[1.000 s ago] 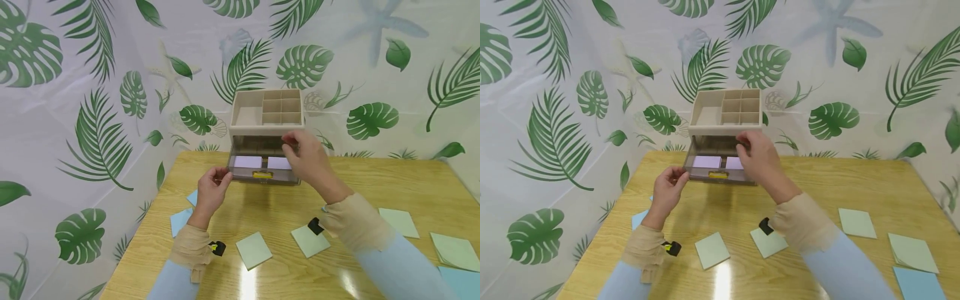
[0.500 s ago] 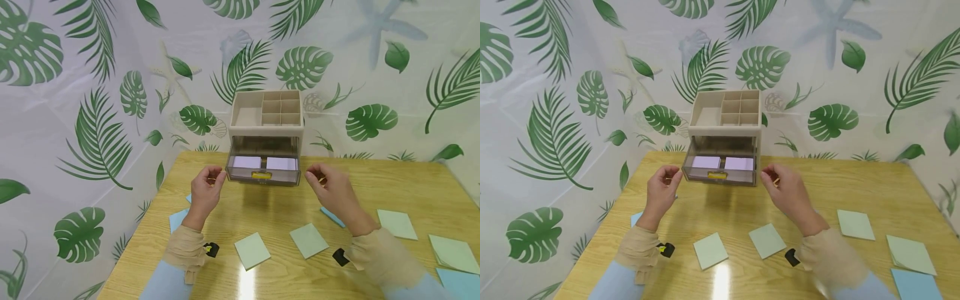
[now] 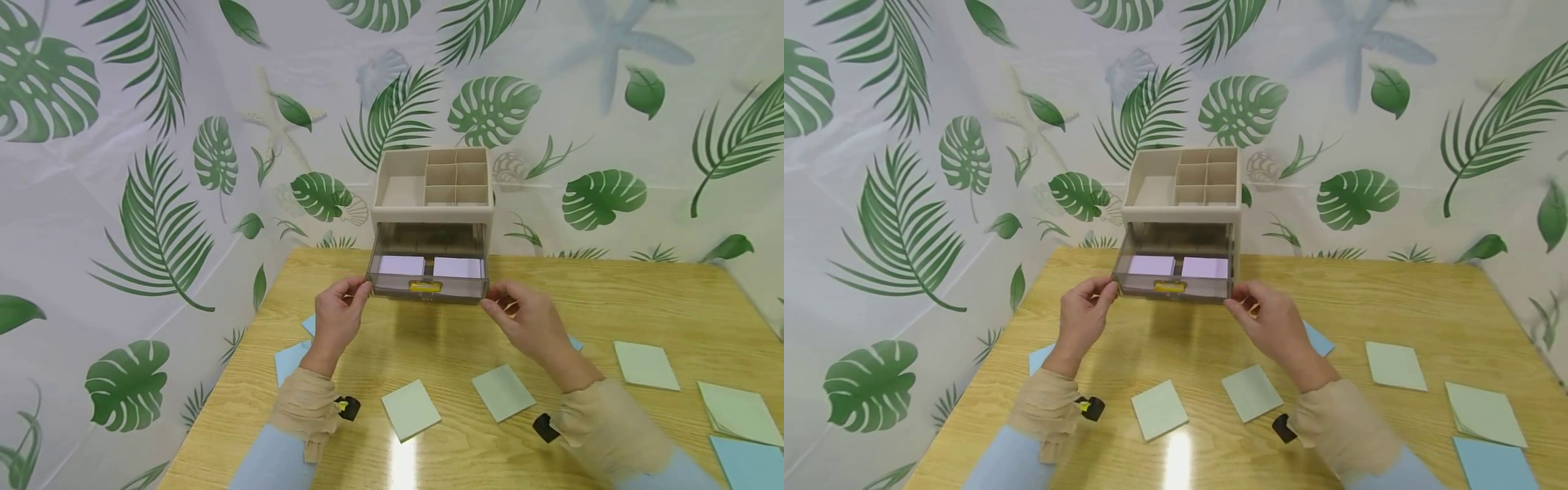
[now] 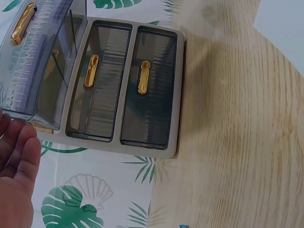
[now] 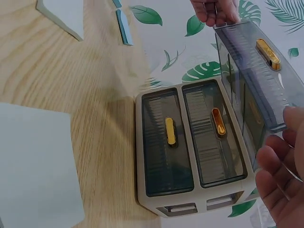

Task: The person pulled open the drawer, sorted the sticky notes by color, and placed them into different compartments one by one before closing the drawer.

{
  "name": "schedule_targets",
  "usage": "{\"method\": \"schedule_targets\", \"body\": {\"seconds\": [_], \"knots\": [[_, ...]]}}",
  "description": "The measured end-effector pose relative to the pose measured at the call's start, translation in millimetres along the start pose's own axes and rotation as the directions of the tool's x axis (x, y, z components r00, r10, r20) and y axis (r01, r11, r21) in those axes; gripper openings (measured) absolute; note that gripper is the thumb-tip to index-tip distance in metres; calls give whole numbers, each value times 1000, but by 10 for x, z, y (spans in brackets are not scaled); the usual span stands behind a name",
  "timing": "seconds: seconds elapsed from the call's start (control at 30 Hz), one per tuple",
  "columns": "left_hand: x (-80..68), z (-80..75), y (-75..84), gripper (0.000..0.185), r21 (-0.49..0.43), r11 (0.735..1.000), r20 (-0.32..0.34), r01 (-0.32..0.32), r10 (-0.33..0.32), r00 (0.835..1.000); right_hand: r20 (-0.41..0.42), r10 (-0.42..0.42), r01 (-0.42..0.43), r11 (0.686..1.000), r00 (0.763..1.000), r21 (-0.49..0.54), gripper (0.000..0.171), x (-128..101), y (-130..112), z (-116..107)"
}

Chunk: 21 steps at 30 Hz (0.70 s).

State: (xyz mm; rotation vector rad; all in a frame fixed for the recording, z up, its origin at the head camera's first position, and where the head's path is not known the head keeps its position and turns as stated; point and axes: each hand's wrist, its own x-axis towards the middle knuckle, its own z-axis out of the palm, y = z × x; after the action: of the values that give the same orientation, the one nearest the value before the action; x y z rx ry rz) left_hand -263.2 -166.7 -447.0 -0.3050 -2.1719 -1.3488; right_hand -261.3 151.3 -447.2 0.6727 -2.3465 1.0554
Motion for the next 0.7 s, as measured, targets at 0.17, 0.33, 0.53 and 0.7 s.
{"method": "schedule_targets", "body": {"seconds": [0.17, 0.33, 0.53, 0.7], "knots": [[20, -7, 6, 21, 8, 1000, -1, -15, 15, 1000, -18, 7, -7, 1000, 1000, -10, 5, -1, -23, 12], [55, -24, 39, 19, 34, 999, 0, -33, 33, 999, -27, 13, -14, 1000, 1000, -17, 4, 26, -41, 0], [129, -41, 83, 19, 49, 998, 13, -45, 44, 999, -36, 19, -20, 1000, 999, -19, 5, 73, -48, -11], [169, -47, 91, 20, 82, 995, 32, -58, 56, 998, -46, 15, -16, 1000, 999, -23, 6, 96, -47, -20]]}}
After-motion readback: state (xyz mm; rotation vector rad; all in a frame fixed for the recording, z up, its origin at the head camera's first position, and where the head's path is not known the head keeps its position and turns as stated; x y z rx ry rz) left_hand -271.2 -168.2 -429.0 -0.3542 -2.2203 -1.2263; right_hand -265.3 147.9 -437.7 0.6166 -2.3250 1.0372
